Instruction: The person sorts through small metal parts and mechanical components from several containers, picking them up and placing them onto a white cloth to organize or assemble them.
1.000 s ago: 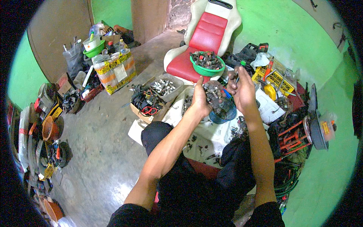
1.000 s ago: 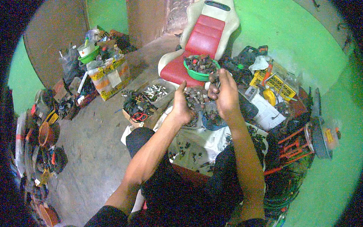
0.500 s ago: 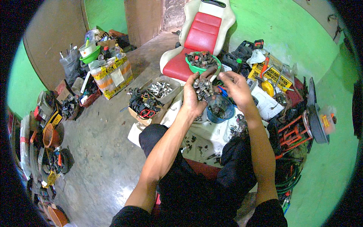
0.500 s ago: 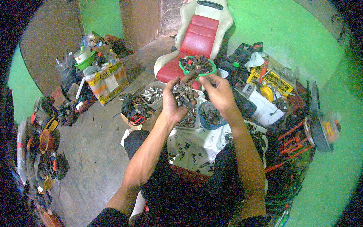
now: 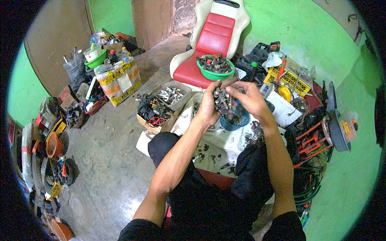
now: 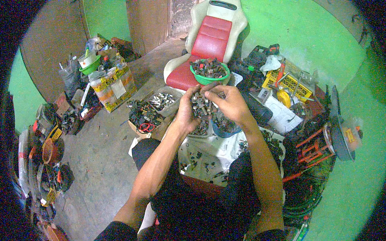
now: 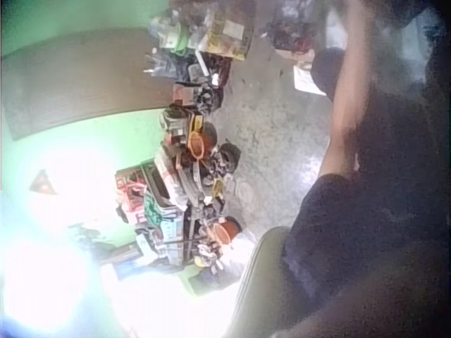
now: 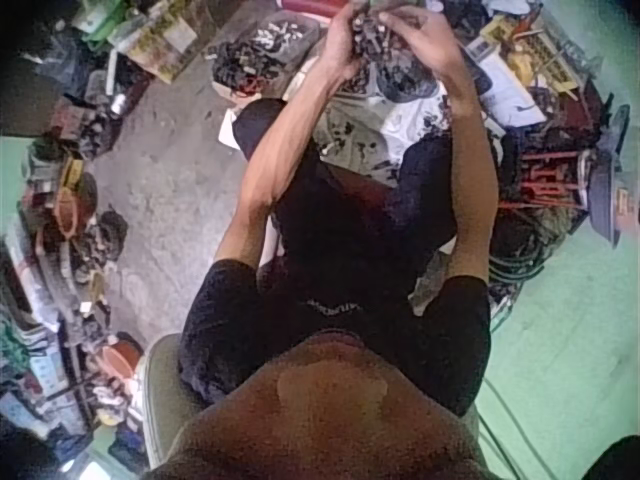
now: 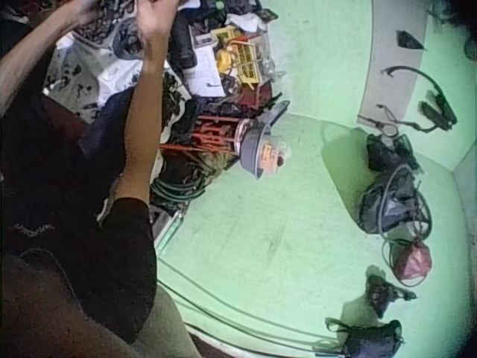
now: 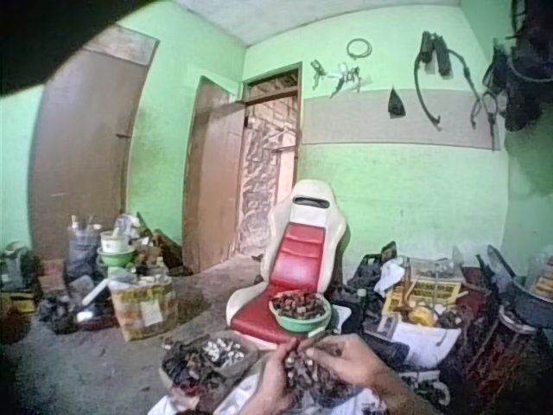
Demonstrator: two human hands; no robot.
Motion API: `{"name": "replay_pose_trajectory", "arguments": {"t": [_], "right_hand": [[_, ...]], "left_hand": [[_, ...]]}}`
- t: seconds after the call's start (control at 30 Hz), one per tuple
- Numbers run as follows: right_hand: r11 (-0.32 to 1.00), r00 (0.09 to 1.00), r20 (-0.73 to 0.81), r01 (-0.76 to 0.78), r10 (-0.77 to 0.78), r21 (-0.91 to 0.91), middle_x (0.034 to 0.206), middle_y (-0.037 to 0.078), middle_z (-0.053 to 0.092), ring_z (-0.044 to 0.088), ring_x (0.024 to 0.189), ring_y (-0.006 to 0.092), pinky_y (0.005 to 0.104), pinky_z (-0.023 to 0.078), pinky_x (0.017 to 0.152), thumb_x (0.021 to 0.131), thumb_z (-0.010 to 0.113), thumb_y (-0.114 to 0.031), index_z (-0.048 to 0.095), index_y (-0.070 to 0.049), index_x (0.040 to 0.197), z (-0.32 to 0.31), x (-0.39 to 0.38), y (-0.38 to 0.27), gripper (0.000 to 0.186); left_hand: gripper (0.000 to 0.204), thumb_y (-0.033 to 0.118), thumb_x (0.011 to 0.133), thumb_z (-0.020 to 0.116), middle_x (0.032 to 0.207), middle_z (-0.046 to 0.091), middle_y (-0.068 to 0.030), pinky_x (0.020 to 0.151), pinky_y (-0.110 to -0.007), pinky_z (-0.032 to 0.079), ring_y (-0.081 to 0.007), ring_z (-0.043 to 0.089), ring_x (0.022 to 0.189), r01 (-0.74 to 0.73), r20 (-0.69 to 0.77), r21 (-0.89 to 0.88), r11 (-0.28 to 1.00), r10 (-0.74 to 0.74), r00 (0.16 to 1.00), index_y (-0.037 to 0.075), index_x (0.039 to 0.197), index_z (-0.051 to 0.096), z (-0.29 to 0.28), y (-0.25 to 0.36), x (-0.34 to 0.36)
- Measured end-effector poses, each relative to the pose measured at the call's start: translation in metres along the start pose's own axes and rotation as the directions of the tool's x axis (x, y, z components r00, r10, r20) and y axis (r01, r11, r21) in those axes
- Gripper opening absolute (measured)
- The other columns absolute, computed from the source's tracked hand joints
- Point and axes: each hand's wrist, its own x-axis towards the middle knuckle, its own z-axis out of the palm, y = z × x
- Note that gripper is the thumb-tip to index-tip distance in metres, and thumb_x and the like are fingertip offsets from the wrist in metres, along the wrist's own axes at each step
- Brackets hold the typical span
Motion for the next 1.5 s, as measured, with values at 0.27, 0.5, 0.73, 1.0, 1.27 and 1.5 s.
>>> {"name": "replay_pose_trajectory", "arguments": {"t": [0.27, 0.5, 0.73, 1.0, 1.27, 1.5], "right_hand": [[0.998, 0.998, -0.045, 0.048, -0.047, 0.032, 0.084, 0.002, 0.064, 0.056, 0.064, 0.0086, 0.0243, 0.046, 0.057, 0.095, 0.048, -0.025, 0.063, -0.003, 0.099, 0.010, 0.003, 0.003, 0.027], [0.849, 0.989, -0.072, -0.071, 0.127, 0.524, 0.080, 0.001, 0.057, 0.046, 0.064, 0.0057, 0.0220, 0.038, 0.051, 0.099, 0.039, -0.027, 0.053, -0.008, 0.101, 0.012, 0.000, -0.012, 0.025], [0.383, 0.978, -0.043, -0.040, 0.206, 0.923, 0.082, 0.005, 0.053, 0.042, 0.065, 0.0129, 0.0237, 0.035, 0.054, 0.089, 0.048, -0.022, 0.051, -0.004, 0.098, -0.011, 0.003, -0.006, 0.020], [0.407, 0.965, -0.062, -0.049, 0.256, 0.912, 0.069, 0.000, 0.048, 0.039, 0.054, 0.0100, 0.0231, 0.031, 0.045, 0.092, 0.048, -0.032, 0.052, -0.009, 0.091, -0.020, 0.006, 0.007, 0.024], [0.989, 0.927, -0.358, 0.060, -0.106, -0.138, 0.077, 0.004, 0.062, 0.055, 0.063, 0.0160, 0.0304, 0.044, 0.052, 0.092, 0.053, -0.022, 0.062, -0.001, 0.090, 0.007, 0.005, -0.003, 0.023], [0.984, 0.978, -0.168, 0.098, -0.123, -0.148, 0.066, 0.003, 0.057, 0.051, 0.054, 0.0133, 0.0303, 0.041, 0.051, 0.094, 0.051, -0.027, 0.060, -0.002, 0.086, 0.024, -0.003, -0.007, 0.029]], "left_hand": [[0.041, 0.046, 0.089, 0.039, 0.079, 0.064, -0.0046, 0.052, -0.033, 0.045, -0.0190, 0.062, 0.069, -0.014, 0.076, -0.084, 0.996, 0.020, 0.997, 0.013, 0.102, 0.060, -0.016, -0.006, 0.009], [0.056, 0.042, 0.090, 0.033, 0.106, 0.064, -0.0090, 0.058, -0.030, 0.045, -0.0172, 0.060, 0.070, -0.027, 0.219, -0.097, 0.995, 0.048, 0.974, 0.011, 0.134, 0.043, -0.019, -0.002, 0.010], [0.058, 0.040, 0.091, 0.026, 0.131, 0.051, -0.0140, 0.069, -0.032, 0.047, -0.0234, 0.060, 0.086, 0.034, 0.341, -0.408, 0.912, 0.118, 0.933, 0.006, 0.135, 0.039, -0.020, -0.002, 0.012], [0.055, 0.035, 0.091, 0.030, 0.137, 0.042, -0.0166, 0.103, -0.043, 0.036, -0.0304, 0.042, 0.124, -0.020, 0.215, -0.553, 0.833, 0.166, 0.963, 0.003, 0.134, 0.036, -0.014, -0.003, 0.010], [0.039, 0.035, 0.091, 0.037, 0.096, 0.063, -0.0138, 0.082, -0.039, 0.047, -0.0258, 0.059, 0.089, -0.199, -0.280, -0.509, 0.838, 0.057, 0.958, 0.004, 0.100, 0.058, -0.032, -0.010, 0.019], [0.043, 0.040, 0.093, 0.033, 0.088, 0.063, -0.0116, 0.081, -0.040, 0.045, -0.0259, 0.059, 0.085, -0.230, -0.308, -0.487, 0.843, 0.081, 0.948, 0.004, 0.090, 0.057, -0.026, -0.008, 0.019]]}}
